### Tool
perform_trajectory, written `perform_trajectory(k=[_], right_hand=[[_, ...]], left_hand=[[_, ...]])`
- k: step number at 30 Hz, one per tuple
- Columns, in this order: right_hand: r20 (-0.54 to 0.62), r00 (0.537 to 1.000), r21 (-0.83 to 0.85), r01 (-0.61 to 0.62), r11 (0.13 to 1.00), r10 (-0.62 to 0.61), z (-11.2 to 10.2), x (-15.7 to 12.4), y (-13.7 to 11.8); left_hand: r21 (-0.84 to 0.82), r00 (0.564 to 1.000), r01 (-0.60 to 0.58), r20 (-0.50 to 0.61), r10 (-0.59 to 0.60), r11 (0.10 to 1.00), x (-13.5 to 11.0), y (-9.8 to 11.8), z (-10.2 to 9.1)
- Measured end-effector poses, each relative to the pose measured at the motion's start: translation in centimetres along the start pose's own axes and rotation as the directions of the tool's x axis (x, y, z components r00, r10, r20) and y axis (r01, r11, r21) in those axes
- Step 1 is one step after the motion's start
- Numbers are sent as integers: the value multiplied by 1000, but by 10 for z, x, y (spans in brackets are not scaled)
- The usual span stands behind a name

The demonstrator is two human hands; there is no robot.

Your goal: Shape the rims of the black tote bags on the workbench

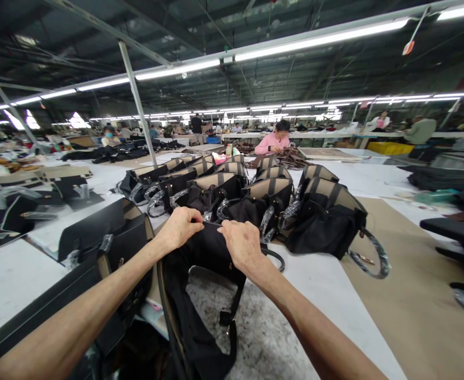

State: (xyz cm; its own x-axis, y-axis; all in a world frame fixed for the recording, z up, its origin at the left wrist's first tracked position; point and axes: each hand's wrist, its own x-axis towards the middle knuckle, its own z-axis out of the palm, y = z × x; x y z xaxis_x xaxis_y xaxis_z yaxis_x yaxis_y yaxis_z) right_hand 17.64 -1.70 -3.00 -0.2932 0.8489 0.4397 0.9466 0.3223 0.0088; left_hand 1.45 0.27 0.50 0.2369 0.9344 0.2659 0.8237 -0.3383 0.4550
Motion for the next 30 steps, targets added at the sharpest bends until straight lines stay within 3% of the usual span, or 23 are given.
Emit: perform_trajectory(k=[5, 10, 14, 18, 23, 30], right_hand=[[31, 999, 25, 10, 1000, -10, -2, 8, -7], [-9, 996, 18, 92, 996, -92, -8, 4, 9], [12, 992, 29, 125, 992, -125, -13, 0, 20], [11, 994, 68, 106, 992, -107, -9, -3, 27], [-1, 992, 108, 122, 987, -122, -3, -5, 35], [2, 993, 126, 120, 985, -121, -1, -6, 39]], left_hand=[[-26, 998, -64, 15, 64, 998, -6, -7, -4], [-105, 988, -136, 58, 143, 985, -17, -20, -5], [-34, 976, -154, 149, 157, 988, -20, -22, -2], [-12, 973, -179, 145, 179, 984, -17, -20, -1], [-202, 971, -132, 172, 168, 971, -13, -22, 1], [-469, 965, -16, 223, 136, 883, -5, -30, 10]])
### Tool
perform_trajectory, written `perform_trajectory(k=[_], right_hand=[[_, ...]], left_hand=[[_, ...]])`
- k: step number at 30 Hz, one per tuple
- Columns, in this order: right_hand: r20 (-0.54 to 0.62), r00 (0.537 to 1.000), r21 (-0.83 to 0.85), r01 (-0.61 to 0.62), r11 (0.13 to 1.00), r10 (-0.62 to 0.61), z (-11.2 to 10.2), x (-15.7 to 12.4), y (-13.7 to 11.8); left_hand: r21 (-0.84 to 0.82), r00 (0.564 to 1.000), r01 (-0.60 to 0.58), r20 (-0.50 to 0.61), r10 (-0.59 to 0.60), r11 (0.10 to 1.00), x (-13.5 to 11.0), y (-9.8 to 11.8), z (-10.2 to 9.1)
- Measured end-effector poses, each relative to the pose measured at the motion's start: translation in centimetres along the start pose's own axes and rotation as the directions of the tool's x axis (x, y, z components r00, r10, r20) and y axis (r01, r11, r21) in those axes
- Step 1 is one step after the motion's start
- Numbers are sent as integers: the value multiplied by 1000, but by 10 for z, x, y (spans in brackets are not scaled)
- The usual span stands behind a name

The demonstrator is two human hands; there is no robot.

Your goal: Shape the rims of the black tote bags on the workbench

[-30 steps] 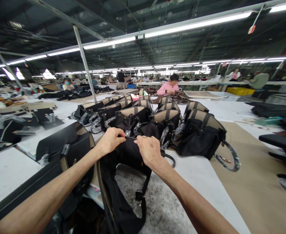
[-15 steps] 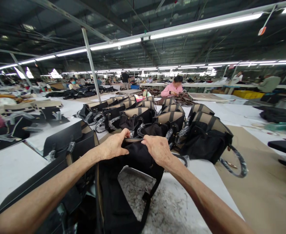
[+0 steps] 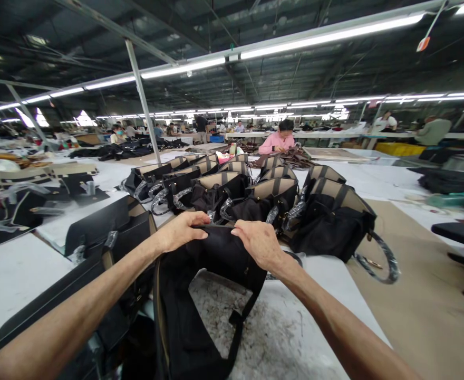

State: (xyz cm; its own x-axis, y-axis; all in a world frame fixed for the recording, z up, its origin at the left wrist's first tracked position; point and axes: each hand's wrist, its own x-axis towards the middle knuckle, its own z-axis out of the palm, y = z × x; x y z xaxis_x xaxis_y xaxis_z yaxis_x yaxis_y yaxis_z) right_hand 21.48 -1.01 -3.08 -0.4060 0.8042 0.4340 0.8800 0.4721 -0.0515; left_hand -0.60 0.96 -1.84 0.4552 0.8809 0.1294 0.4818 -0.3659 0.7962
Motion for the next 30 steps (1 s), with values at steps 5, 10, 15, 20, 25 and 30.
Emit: perform_trajectory(k=[5, 10, 15, 20, 25, 30], right_hand=[[15, 1000, 19, 3, 1000, -3, -2, 1, -1], [4, 1000, 13, 5, 1000, -5, -4, 1, -3], [15, 1000, 53, -5, 999, 5, -7, -1, -4], [60, 997, 229, -56, 972, 44, -10, 3, 0], [145, 989, 334, -74, 940, 26, -11, 16, 4], [183, 983, 268, -40, 962, -10, -11, 28, -2]], left_hand=[[53, 1000, 4, -5, -4, 999, -1, 8, -1], [392, 993, -77, -56, 107, 917, -7, 19, -1], [165, 996, 43, -89, -29, 985, -4, 14, 1], [-214, 977, 191, -56, -207, 958, 3, 5, 4], [-300, 966, 224, -57, -252, 927, 4, 7, 3], [-267, 958, 246, -80, -276, 932, 7, 8, 4]])
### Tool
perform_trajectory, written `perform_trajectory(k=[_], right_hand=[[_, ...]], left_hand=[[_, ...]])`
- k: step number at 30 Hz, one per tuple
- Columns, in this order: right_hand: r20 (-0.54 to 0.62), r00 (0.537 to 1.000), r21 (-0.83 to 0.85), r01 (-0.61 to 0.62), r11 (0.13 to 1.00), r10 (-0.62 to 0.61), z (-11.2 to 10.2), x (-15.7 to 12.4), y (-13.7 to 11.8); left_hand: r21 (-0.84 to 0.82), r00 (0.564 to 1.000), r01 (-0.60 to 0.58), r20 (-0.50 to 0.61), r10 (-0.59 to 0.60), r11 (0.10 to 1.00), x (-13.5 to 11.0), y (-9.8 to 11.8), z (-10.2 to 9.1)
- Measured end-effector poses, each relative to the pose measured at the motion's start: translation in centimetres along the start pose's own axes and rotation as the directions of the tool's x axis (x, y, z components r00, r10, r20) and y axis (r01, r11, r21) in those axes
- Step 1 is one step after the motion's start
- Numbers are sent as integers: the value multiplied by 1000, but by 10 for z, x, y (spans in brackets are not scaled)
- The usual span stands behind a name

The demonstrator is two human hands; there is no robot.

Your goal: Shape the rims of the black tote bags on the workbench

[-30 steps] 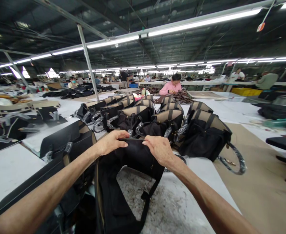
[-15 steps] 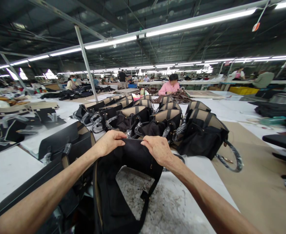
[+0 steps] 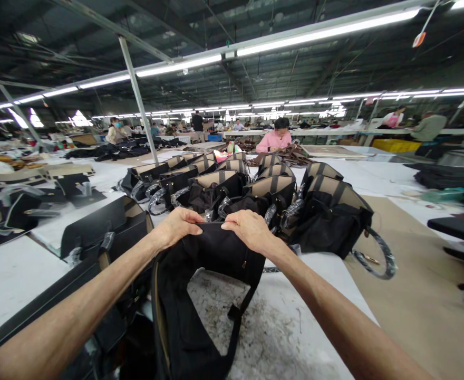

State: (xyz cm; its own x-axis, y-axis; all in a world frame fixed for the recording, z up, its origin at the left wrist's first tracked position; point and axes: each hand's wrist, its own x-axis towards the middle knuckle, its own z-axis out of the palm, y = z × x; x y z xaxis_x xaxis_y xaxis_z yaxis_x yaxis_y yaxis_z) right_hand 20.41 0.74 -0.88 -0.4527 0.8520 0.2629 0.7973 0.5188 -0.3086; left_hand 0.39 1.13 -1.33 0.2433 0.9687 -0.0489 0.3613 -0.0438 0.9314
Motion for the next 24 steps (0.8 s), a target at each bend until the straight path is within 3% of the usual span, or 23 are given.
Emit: perform_trajectory(k=[12, 20, 24], right_hand=[[37, 984, 32, 173, 984, -175, 11, 16, -33], [-21, 997, -255, 69, 965, -77, 19, 11, -46], [25, 1000, -293, 9, 956, -2, 18, 15, -49]], left_hand=[[209, 988, -144, -32, 154, 967, -5, -4, -2], [238, 987, -154, -9, 160, 959, 2, -6, -6], [263, 989, -129, -41, 144, 956, -26, 11, -17]])
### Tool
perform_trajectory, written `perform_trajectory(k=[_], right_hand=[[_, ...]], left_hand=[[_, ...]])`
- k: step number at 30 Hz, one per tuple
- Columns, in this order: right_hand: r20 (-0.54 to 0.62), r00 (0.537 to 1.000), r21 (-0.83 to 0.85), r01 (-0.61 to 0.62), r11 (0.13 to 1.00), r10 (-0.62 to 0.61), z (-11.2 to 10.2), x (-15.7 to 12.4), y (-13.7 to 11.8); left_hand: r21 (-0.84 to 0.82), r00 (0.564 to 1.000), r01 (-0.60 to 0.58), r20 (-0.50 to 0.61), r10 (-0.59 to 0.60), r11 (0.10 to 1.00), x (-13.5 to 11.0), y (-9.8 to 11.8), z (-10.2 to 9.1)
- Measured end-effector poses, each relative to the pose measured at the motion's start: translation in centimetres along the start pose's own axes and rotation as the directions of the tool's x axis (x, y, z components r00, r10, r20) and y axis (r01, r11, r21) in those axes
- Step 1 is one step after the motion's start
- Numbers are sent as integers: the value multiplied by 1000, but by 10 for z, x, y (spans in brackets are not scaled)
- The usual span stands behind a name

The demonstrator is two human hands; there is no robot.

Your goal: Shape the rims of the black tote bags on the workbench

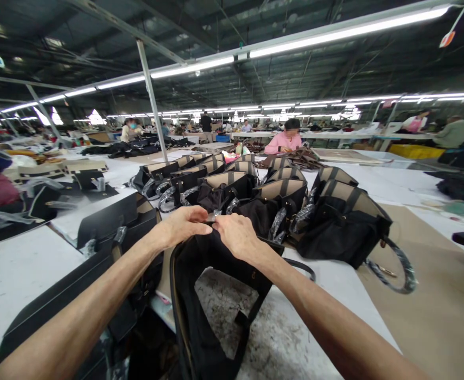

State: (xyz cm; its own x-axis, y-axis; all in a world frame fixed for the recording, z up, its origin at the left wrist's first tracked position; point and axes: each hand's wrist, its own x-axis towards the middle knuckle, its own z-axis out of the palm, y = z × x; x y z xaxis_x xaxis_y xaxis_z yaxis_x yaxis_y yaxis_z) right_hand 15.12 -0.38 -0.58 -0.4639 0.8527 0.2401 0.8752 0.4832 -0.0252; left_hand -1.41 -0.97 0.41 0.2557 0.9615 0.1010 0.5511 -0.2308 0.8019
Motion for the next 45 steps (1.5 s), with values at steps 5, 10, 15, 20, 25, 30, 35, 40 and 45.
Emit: perform_trajectory(k=[5, 10, 15, 20, 25, 30, 35, 40, 45], right_hand=[[53, 998, 7, 39, 999, -40, -3, 5, 2], [52, 975, 44, 214, 976, -216, -6, 15, 5], [14, 901, 84, 431, 899, -433, -6, 28, 1], [70, 870, 81, 483, 872, -488, -1, 37, -4], [93, 891, 1, 446, 895, -444, -10, 42, 1], [169, 925, 76, 333, 940, -341, -36, 30, 28], [202, 955, 144, 192, 971, -219, -38, 2, 44], [191, 969, 213, 112, 971, -154, -31, -17, 59], [173, 972, 174, 131, 976, -161, -35, -31, 67]], left_hand=[[25, 963, 88, -258, -79, 996, -70, 10, -4], [52, 935, 156, -331, -130, 986, -112, 8, 32], [288, 869, 28, -480, 119, 957, -132, 14, 66], [486, 831, -81, -450, 328, 870, -154, 25, 97], [383, 854, 72, -500, 141, 921, -162, 23, 93], [100, 886, 301, -398, -239, 948, -158, 2, 35], [-17, 938, 247, -246, -243, 969, -125, -15, 5], [-248, 985, 152, 112, -127, 957, -104, -18, 2], [-145, 968, 182, 199, -152, 972, -92, -20, -23]])
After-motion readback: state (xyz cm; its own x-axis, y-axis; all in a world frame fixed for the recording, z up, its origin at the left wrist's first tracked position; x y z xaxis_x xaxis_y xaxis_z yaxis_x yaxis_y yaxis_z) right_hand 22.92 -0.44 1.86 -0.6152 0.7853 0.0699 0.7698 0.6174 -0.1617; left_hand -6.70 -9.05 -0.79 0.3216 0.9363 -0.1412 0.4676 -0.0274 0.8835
